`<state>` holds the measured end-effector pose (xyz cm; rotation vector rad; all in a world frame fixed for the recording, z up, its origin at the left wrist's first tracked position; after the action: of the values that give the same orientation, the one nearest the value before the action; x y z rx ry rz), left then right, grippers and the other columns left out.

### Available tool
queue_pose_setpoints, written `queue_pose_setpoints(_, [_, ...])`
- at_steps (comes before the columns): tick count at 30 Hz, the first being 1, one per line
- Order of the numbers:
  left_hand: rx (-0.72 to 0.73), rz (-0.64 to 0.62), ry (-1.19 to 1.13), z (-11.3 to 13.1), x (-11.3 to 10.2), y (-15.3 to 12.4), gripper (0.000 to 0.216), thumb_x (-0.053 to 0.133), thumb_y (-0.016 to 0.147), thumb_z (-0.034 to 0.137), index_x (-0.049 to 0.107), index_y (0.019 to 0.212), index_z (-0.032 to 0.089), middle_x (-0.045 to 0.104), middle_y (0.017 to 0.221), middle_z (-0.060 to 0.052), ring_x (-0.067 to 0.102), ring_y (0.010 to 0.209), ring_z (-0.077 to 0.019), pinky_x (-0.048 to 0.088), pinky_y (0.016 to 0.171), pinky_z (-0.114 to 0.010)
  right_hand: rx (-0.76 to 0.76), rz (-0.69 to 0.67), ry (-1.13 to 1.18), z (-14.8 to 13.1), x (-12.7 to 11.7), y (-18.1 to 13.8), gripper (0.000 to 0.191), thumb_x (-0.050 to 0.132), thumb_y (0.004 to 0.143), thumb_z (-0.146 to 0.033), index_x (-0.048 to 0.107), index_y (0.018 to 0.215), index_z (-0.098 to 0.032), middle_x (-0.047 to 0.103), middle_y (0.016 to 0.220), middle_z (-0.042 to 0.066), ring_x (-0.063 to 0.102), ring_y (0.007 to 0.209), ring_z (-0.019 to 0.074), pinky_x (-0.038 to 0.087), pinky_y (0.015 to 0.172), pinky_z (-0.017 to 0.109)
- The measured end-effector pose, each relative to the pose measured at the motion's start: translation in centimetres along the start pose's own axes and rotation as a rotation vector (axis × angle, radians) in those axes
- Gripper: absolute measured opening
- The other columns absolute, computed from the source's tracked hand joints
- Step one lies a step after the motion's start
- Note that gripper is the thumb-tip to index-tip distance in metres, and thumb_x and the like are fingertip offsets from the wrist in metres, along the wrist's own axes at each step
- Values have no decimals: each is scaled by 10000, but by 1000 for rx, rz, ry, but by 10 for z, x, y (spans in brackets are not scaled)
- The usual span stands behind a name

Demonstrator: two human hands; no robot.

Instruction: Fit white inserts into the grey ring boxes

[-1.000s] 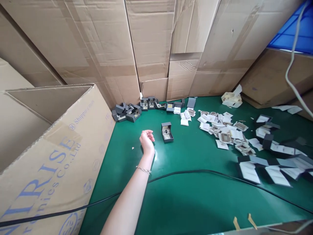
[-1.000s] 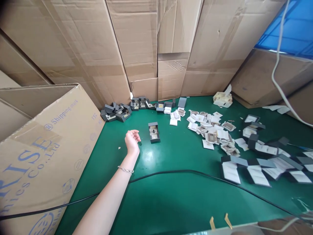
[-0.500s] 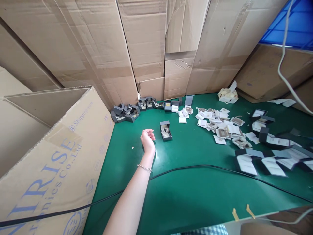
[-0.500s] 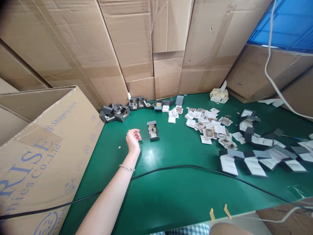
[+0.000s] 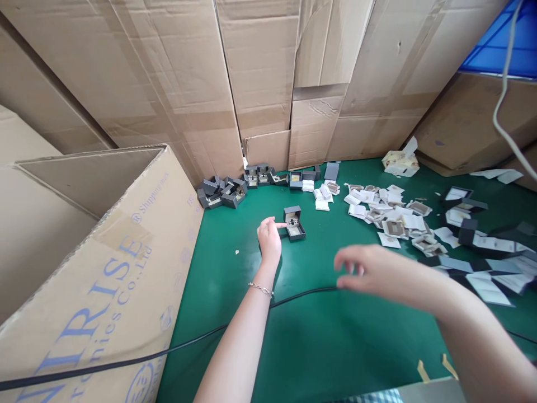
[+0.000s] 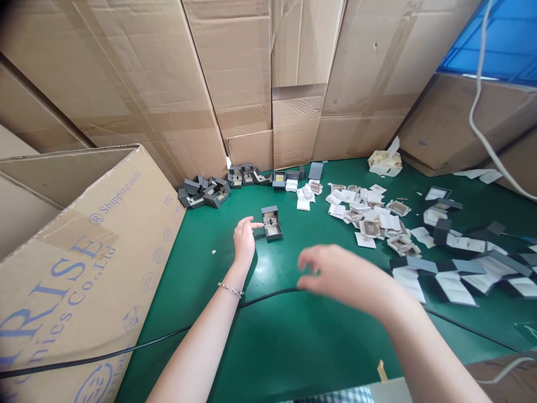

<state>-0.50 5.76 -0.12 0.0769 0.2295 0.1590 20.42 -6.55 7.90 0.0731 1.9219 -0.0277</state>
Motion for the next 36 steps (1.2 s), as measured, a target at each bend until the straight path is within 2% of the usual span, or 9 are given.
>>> queue_pose_setpoints(3, [-11,1,15,2,0,-1,514,254,877,316,689,628,203,606,1173,-49,467,1135,-236,421,915,-384,218,-28,-322,15,2,37,348,626,755,-284,619,1073,-140,633,993,154,603,890,304,457,683,356])
queue_pose_setpoints(5, [-15,-8,22,2,1,-1,518,250,883,317,693,639,205,605,1175,-47,464,1139,-239,392,953,-396,161,-58,-337,17,13,66,387,500,843,-258,543,1203,-124,591,1104,164,581,973,286,450,727,348])
queue_pose_setpoints(10, [-2,-34,57,2,1,0,524,241,895,324,704,678,206,590,1190,-49,433,1176,-246,315,1025,-407,164,85,-342,20,47,115,436,307,890,-133,443,1303,-157,525,1121,157,569,924,253,421,634,313])
queue_pose_setpoints(15, [4,-43,102,2,1,-1,495,234,906,326,699,779,214,578,1189,-55,434,1180,-234,329,1022,-399,133,160,-365,28,66,131,364,290,915,-162,556,1164,-173,514,1066,138,519,915,242,396,613,294])
queue_pose_setpoints(20, [270,-100,287,6,7,-9,303,318,891,251,603,982,202,557,1172,-80,459,1146,-204,377,993,-389,92,238,-351,31,70,131,316,328,933,-243,605,1069,-177,541,1034,125,510,878,230,388,587,287])
queue_pose_setpoints(24, [333,-226,433,8,10,-17,242,379,888,310,570,997,210,497,1252,-91,398,1227,-228,376,1003,-415,54,233,-313,26,69,131,300,345,917,-214,634,982,-172,569,1002,121,522,867,233,384,573,288])
queue_pose_setpoints(30, [477,-338,570,8,15,-18,503,560,776,497,456,1182,221,381,1399,-130,345,1290,-298,385,991,-494,20,319,69,15,55,116,207,444,833,-227,635,872,-160,609,974,95,550,879,221,420,723,306])
queue_pose_setpoints(33, [518,-329,622,5,20,-17,418,652,711,462,509,1009,206,391,1393,-153,349,1284,-333,388,964,-534,74,309,415,7,54,95,196,501,778,-339,619,776,-183,626,820,52,572,771,203,439,686,306])
queue_pose_setpoints(36, [516,-287,606,4,22,-16,349,691,687,411,493,877,196,486,1288,-152,400,1243,-324,410,935,-506,214,232,945,-1,62,77,229,551,702,-426,575,710,-198,623,752,27,594,729,197,467,635,299])
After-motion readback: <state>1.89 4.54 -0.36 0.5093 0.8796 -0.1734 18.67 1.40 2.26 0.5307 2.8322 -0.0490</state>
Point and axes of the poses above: each hand's wrist, its own y-axis towards the middle knuckle, its own x-axis out of the palm, z = x × y, the point moved 3 cm from there along y, towards the middle knuckle
